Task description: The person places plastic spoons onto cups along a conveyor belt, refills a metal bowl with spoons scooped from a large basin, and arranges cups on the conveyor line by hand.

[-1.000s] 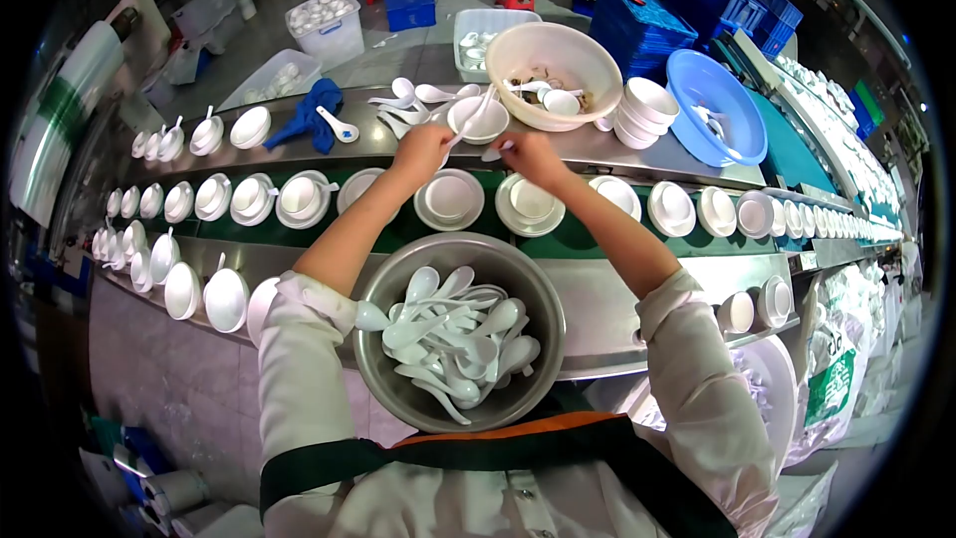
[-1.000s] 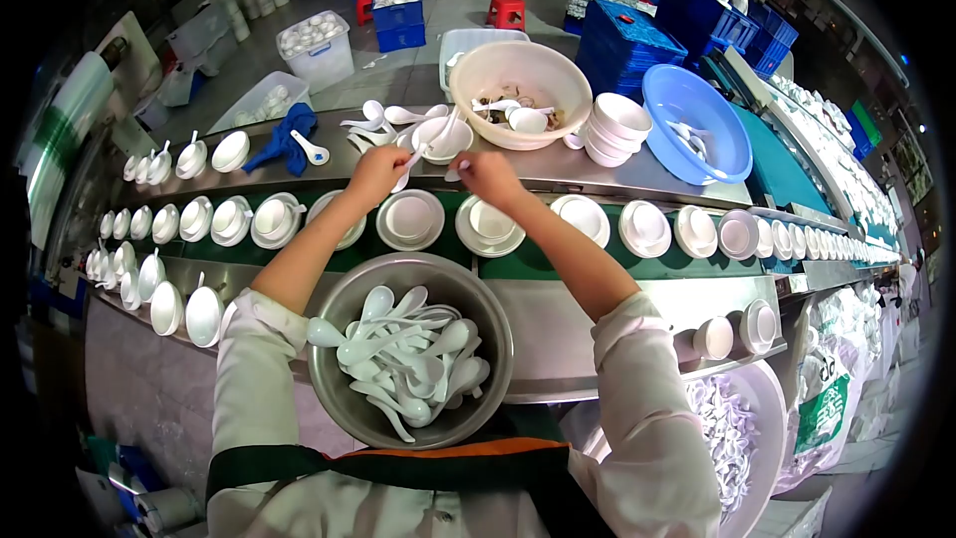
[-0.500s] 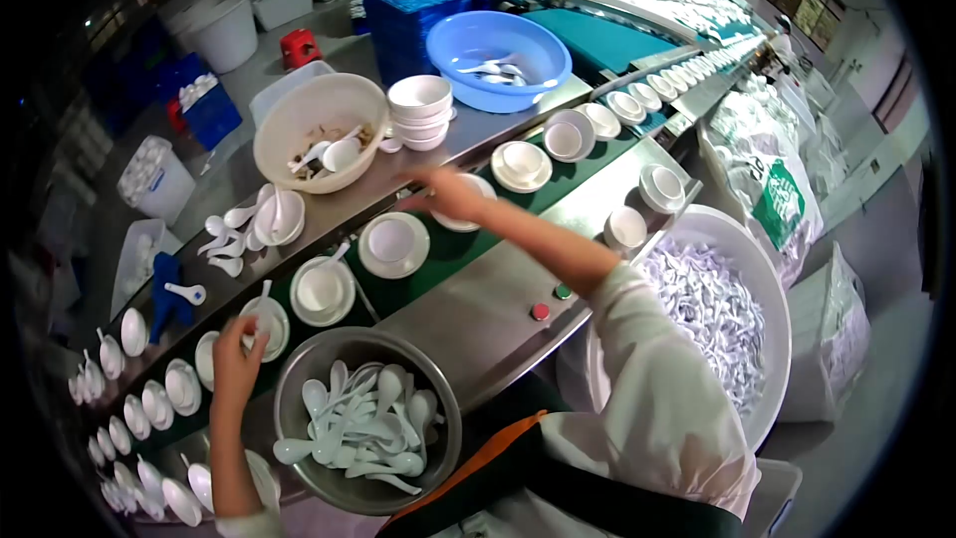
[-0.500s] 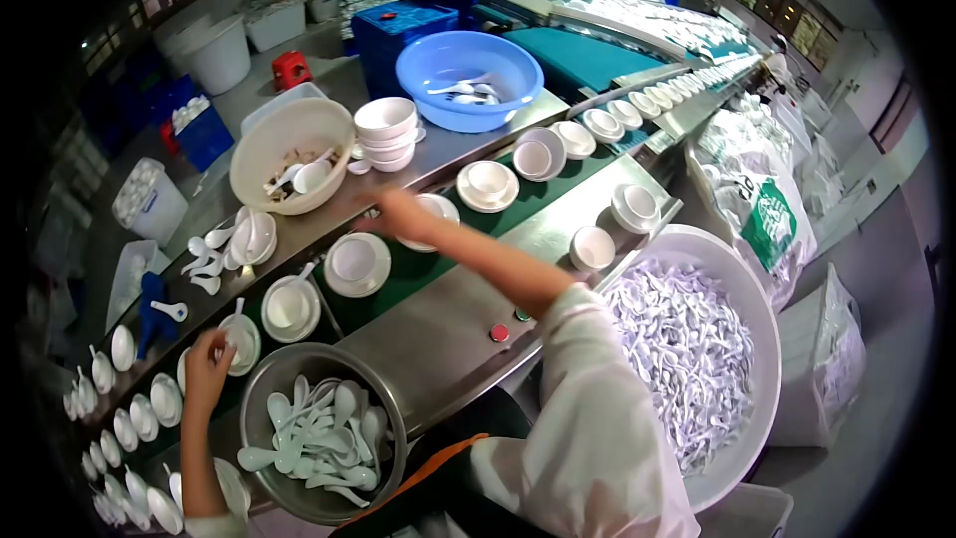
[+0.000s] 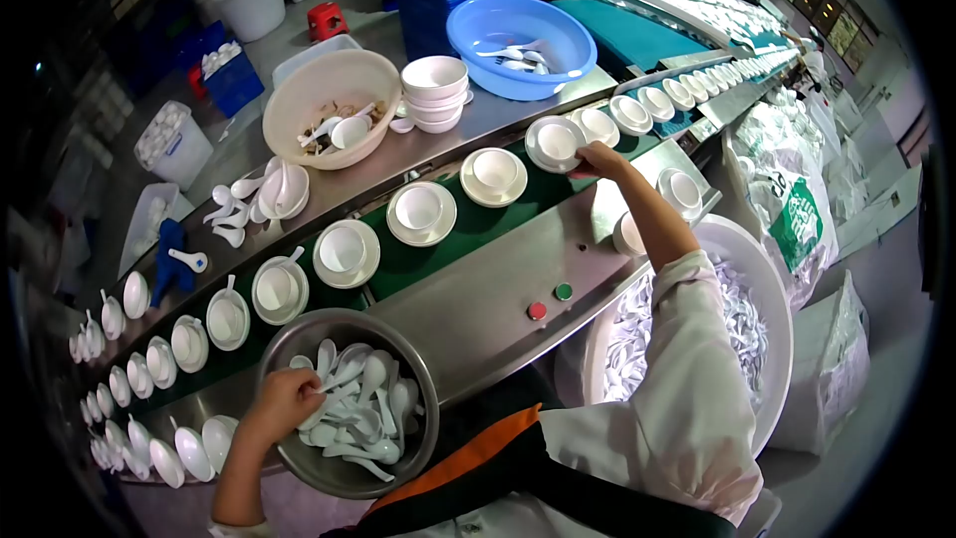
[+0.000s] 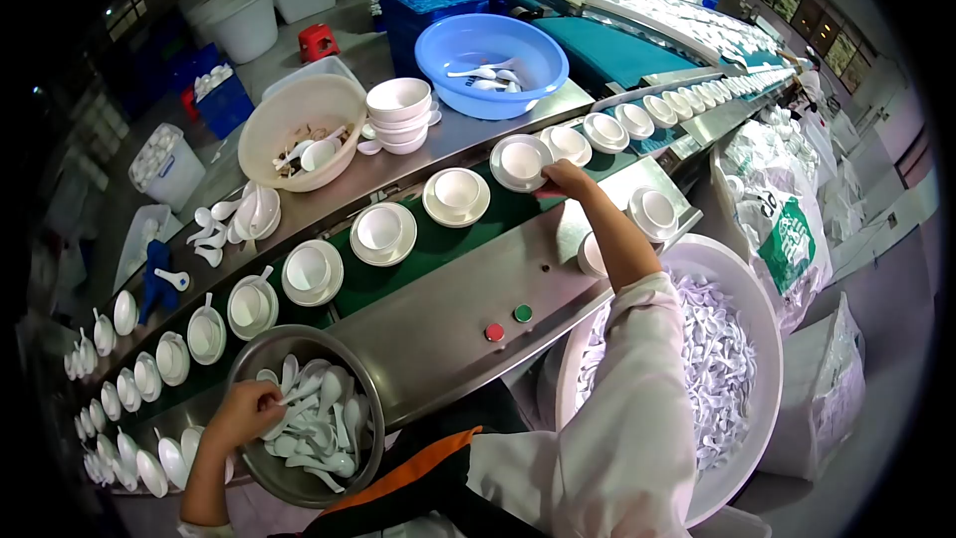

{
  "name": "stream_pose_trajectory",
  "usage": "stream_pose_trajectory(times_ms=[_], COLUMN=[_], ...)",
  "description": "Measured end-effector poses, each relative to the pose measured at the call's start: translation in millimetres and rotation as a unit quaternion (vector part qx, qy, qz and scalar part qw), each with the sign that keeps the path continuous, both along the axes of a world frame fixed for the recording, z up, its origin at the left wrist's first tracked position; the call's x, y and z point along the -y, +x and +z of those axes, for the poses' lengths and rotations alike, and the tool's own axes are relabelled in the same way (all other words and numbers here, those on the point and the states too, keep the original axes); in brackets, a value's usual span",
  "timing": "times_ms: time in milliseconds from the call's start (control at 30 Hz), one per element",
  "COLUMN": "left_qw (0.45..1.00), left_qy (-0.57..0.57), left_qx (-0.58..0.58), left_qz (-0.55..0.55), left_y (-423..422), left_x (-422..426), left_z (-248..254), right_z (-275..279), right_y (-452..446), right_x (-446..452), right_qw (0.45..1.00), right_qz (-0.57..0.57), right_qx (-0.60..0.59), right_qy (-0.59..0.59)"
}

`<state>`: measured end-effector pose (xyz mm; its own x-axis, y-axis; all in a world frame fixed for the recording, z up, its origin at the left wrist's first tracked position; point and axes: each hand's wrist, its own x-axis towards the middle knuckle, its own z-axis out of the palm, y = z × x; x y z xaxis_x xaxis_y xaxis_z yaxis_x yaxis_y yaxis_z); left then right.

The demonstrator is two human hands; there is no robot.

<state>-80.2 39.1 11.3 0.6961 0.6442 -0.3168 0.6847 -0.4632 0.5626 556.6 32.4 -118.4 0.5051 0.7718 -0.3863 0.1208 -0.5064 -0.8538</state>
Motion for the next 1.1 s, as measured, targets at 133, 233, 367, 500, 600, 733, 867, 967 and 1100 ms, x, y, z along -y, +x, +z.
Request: stream_pose_trajectory(times_ms=[133, 233, 367, 500, 600, 733, 867, 967, 1100], left_qw=[0.998, 0.982, 0.952, 0.93, 0.933, 0.927, 0.937, 0.958, 0.942], left_qy=[-0.039, -0.065, -0.001, 0.076, 0.184, 0.315, 0.326, 0.275, 0.316], left_qx=[0.013, 0.114, 0.198, 0.32, 0.259, 0.156, 0.104, 0.059, 0.07], left_qz=[0.05, 0.136, 0.234, 0.163, 0.167, 0.131, 0.071, 0.063, 0.084], left_y=[-1.0, -11.3, -14.1, -11.9, 0.7, 14.5, 17.0, 18.8, 2.5], left_x=[-6.0, -16.2, -33.4, -88.4, -129.6, -171.6, -189.3, -192.0, -183.8], left_z=[15.1, 17.6, 45.2, 47.9, 34.1, -1.2, -29.8, -56.6, -74.2], right_z=[2.8, 28.6, 61.1, 120.7, 142.4, 113.4, 75.8, 74.0, 100.8], right_y=[-26.3, -40.5, -79.2, -208.6, -330.4, -450.1, -514.6, -511.9, -485.7], right_x=[-4.5, -16.5, -20.3, -32.4, -13.4, -12.0, -28.5, -32.0, -37.4], right_qw=[0.973, 0.961, 0.806, 0.84, 0.777, 0.603, 0.5, 0.448, 0.456], right_qz=[-0.003, 0.157, 0.21, 0.337, 0.494, 0.66, 0.696, 0.722, 0.696], right_qx=[-0.226, 0.168, 0.553, 0.369, 0.274, 0.286, 0.356, 0.394, 0.452], right_qy=[-0.043, -0.155, 0.016, 0.208, 0.277, 0.345, 0.373, 0.349, 0.322])
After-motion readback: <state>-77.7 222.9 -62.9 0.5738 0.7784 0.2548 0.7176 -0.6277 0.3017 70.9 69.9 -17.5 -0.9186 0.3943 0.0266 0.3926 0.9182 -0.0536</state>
